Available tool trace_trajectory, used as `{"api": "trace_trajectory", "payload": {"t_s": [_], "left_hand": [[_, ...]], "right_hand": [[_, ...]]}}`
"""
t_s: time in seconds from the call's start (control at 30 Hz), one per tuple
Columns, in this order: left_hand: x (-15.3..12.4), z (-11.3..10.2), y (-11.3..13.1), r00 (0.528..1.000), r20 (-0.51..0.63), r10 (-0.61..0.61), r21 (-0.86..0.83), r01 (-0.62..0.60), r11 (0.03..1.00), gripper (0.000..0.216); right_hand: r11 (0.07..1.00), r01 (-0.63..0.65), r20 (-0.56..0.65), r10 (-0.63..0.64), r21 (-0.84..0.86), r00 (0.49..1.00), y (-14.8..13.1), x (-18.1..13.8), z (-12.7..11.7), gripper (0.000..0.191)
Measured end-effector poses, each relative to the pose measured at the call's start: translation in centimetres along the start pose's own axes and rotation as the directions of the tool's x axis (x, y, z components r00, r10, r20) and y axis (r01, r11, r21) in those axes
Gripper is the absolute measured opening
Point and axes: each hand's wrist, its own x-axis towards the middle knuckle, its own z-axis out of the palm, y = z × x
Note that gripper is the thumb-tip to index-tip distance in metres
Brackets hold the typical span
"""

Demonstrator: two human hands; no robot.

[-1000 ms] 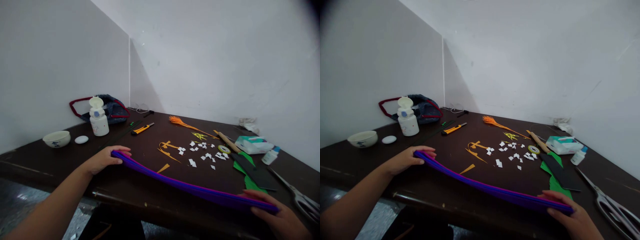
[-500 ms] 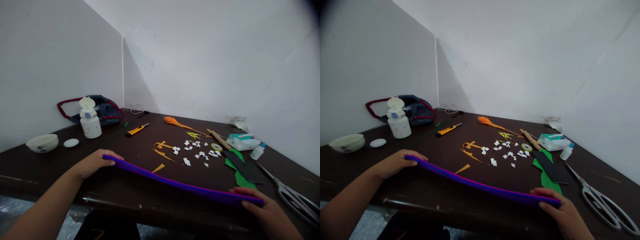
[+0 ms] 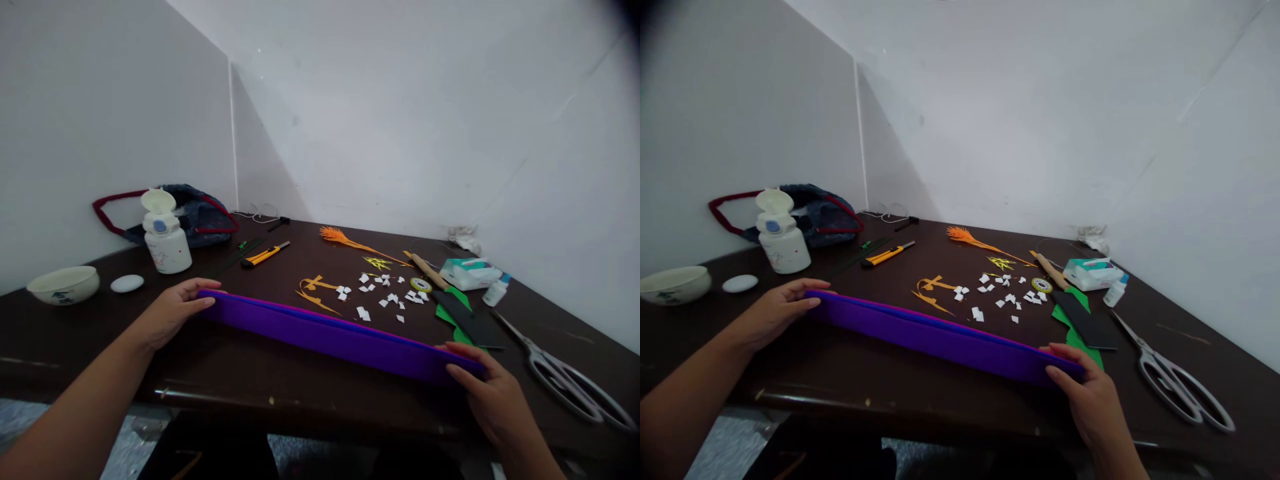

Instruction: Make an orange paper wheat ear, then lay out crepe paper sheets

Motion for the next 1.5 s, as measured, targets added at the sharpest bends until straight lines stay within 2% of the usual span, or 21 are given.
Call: {"api": "trace_trajectory", "payload": {"t_s": [0.1, 0.33, 0.53, 0.6, 0.63, 0.67, 0.7, 0.73, 0.77, 0.8, 0.83, 0.87, 0.9, 0.93, 1.0, 1.1, 1.17, 1.23, 1.37, 1.43, 1.5], "left_hand": [[-0.2, -0.1, 0.2, 0.999, 0.015, 0.029, 0.035, -0.030, 0.999, 0.040], [-0.1, -0.6, -0.4, 0.999, 0.040, 0.002, 0.044, -0.003, 0.999, 0.030], [0.4, -0.9, -1.0, 1.000, 0.010, 0.029, 0.083, -0.029, 0.996, 0.028], [0.2, -0.8, -0.6, 0.991, -0.064, 0.118, 0.123, -0.110, 0.986, 0.029], [-0.1, -0.4, -0.2, 0.968, -0.140, 0.208, 0.177, -0.182, 0.967, 0.029], [-0.6, 0.1, 0.3, 0.918, -0.221, 0.330, 0.257, -0.271, 0.927, 0.029], [-1.2, 1.0, 1.0, 0.840, -0.276, 0.468, 0.378, -0.353, 0.856, 0.029], [-2.0, 2.1, 1.7, 0.774, -0.226, 0.591, 0.536, -0.408, 0.739, 0.029], [-2.8, 3.6, 2.5, 0.719, -0.091, 0.689, 0.640, -0.488, 0.593, 0.029], [-3.6, 5.2, 3.3, 0.693, 0.106, 0.713, 0.692, -0.566, 0.448, 0.034], [-4.3, 6.9, 4.0, 0.672, 0.300, 0.677, 0.700, -0.637, 0.323, 0.044], [-4.9, 8.6, 4.6, 0.659, 0.443, 0.608, 0.688, -0.685, 0.241, 0.058], [-5.2, 10.2, 5.1, 0.654, 0.522, 0.547, 0.680, -0.707, 0.196, 0.067], [-5.4, 11.5, 5.5, 0.660, 0.575, 0.483, 0.675, -0.717, 0.175, 0.067], [-5.3, 13.4, 6.2, 0.712, 0.618, 0.332, 0.703, -0.690, 0.172, 0.054], [-4.7, 14.2, 6.9, 0.772, 0.622, 0.133, 0.758, -0.635, 0.149, 0.023], [-4.4, 14.2, 7.1, 0.797, 0.601, 0.057, 0.785, -0.602, 0.144, 0.021], [-4.4, 14.3, 7.0, 0.808, 0.588, 0.018, 0.797, -0.584, 0.157, 0.027], [-4.7, 14.4, 6.4, 0.819, 0.574, 0.025, 0.803, -0.568, 0.178, 0.021], [-5.0, 14.0, 6.5, 0.845, 0.531, 0.066, 0.821, -0.532, 0.208, 0.024], [-5.3, 13.3, 7.1, 0.870, 0.482, 0.102, 0.833, -0.491, 0.254, 0.024]], "right_hand": [[0.998, -0.058, 0.055, 0.057, 0.016, 0.997, 0.2, 0.0, -0.4, 0.040], [0.989, -0.127, 0.113, 0.118, 0.076, 0.987, -0.2, 0.0, -0.4, 0.030], [0.998, -0.062, 0.137, 0.062, -0.003, 0.989, -0.2, 0.0, -0.3, 0.023], [0.999, -0.042, 0.134, 0.044, -0.020, 0.990, -0.1, 0.0, -0.3, 0.022], [0.999, -0.035, 0.136, 0.038, -0.026, 0.990, 0.0, 0.0, -0.4, 0.022], [0.999, -0.031, 0.140, 0.035, -0.031, 0.989, 0.0, 0.0, -0.4, 0.022], [0.999, -0.031, 0.148, 0.037, -0.037, 0.988, 0.1, 0.0, -0.4, 0.022], [0.998, -0.036, 0.155, 0.042, -0.042, 0.987, 0.1, 0.1, -0.4, 0.022], [0.998, -0.041, 0.159, 0.048, -0.046, 0.986, 0.2, 0.1, -0.4, 0.022], [0.998, -0.048, 0.162, 0.055, -0.048, 0.985, 0.2, 0.1, -0.5, 0.023], [0.997, -0.053, 0.161, 0.061, -0.050, 0.985, 0.3, 0.1, -0.5, 0.023], [0.997, -0.056, 0.159, 0.064, -0.053, 0.985, 0.3, 0.2, -0.5, 0.023], [0.997, -0.056, 0.157, 0.063, -0.054, 0.986, 0.3, 0.2, -0.5, 0.024], [0.997, -0.054, 0.158, 0.062, -0.055, 0.985, 0.4, 0.2, -0.5, 0.024], [0.997, -0.050, 0.164, 0.059, -0.055, 0.985, 0.4, 0.1, -0.6, 0.025], [0.999, -0.035, 0.167, 0.041, -0.039, 0.985, 0.5, 0.1, -0.8, 0.024], [1.000, -0.002, 0.149, 0.005, -0.021, 0.989, 0.6, 0.0, -0.9, 0.021], [0.999, 0.045, 0.120, -0.044, -0.005, 0.992, 0.9, -0.1, -0.9, 0.018], [0.995, 0.097, 0.060, -0.098, 0.031, 0.993, 1.0, -0.7, -0.9, 0.019], [0.992, 0.076, -0.001, -0.076, 0.105, 0.997, 0.5, -1.0, -0.9, 0.021], [0.967, 0.056, -0.077, -0.038, 0.247, 0.996, -0.5, -1.2, -0.7, 0.023]]}}
